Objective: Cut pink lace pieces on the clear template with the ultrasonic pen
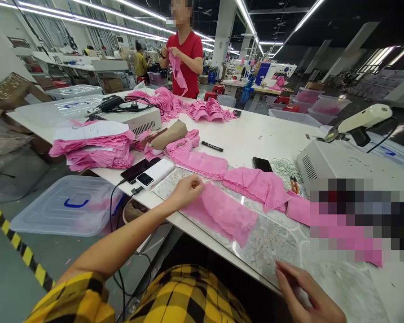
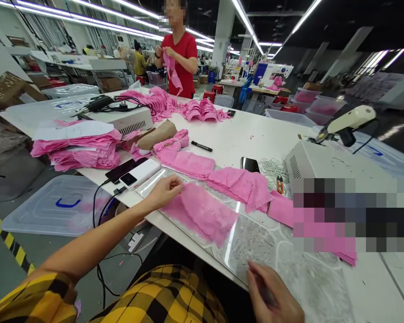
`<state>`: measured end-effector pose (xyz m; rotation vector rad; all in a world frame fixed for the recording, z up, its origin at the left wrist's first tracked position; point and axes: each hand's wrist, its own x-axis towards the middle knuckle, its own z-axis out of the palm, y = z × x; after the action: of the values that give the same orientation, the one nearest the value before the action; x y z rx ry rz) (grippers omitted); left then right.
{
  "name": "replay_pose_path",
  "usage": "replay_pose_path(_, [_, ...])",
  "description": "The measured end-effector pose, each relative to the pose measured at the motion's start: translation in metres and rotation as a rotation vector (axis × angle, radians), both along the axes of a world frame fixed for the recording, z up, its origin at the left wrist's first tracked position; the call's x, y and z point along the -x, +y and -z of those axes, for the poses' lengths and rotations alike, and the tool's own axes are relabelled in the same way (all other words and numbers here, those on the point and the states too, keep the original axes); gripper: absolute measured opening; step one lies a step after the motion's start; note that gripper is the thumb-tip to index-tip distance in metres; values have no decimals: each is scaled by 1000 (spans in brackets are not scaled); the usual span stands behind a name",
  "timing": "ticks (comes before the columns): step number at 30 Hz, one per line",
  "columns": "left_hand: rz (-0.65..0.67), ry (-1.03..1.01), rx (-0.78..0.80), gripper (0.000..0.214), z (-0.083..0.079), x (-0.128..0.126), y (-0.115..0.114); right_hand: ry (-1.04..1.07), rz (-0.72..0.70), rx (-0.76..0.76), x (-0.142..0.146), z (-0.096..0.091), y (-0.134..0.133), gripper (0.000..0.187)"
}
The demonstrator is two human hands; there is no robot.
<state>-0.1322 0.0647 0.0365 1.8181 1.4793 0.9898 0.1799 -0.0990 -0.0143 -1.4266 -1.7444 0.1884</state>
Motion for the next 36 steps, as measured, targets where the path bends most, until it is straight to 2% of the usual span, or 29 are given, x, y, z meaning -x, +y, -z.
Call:
replay_pose_path(2, [-55, 12, -16, 9, 14, 23, -14, -42, -125, -87, 22, -6, 26, 14])
replay_pose_path(4, [-85, 25, -43, 7, 24, 35, -27, -81, -203, -98, 40, -9, 47, 13])
replay_pose_path(8, [-97, 46, -96, 5, 32, 41, -38, -160, -292, -72, 58, -7, 69, 15])
replay_pose_path(12, [-85, 73, -113, 5, 33, 42, -35, -202, -320, -73, 58, -6, 76, 8])
replay_pose_path(19, [-101, 176, -130, 6, 40, 54, -34, -215, -355, -89, 64, -19, 82, 7])
replay_pose_path(25, [-82, 284, -152, 7, 41, 61, -46, -248, -419, -98, 68, -8, 78, 10])
replay_pose_path(28, [-45, 314, -160, 12, 34, 69, -50, -230, -428, -118, 65, -4, 78, 14])
replay_pose_path(32, [135, 351, -168, 37, 29, 86, -50, -212, -472, -109, 60, 2, 81, 13])
replay_pose_path(36, [263, 386, -170, 15, 34, 98, -41, -163, -507, -41, 59, -4, 87, 10])
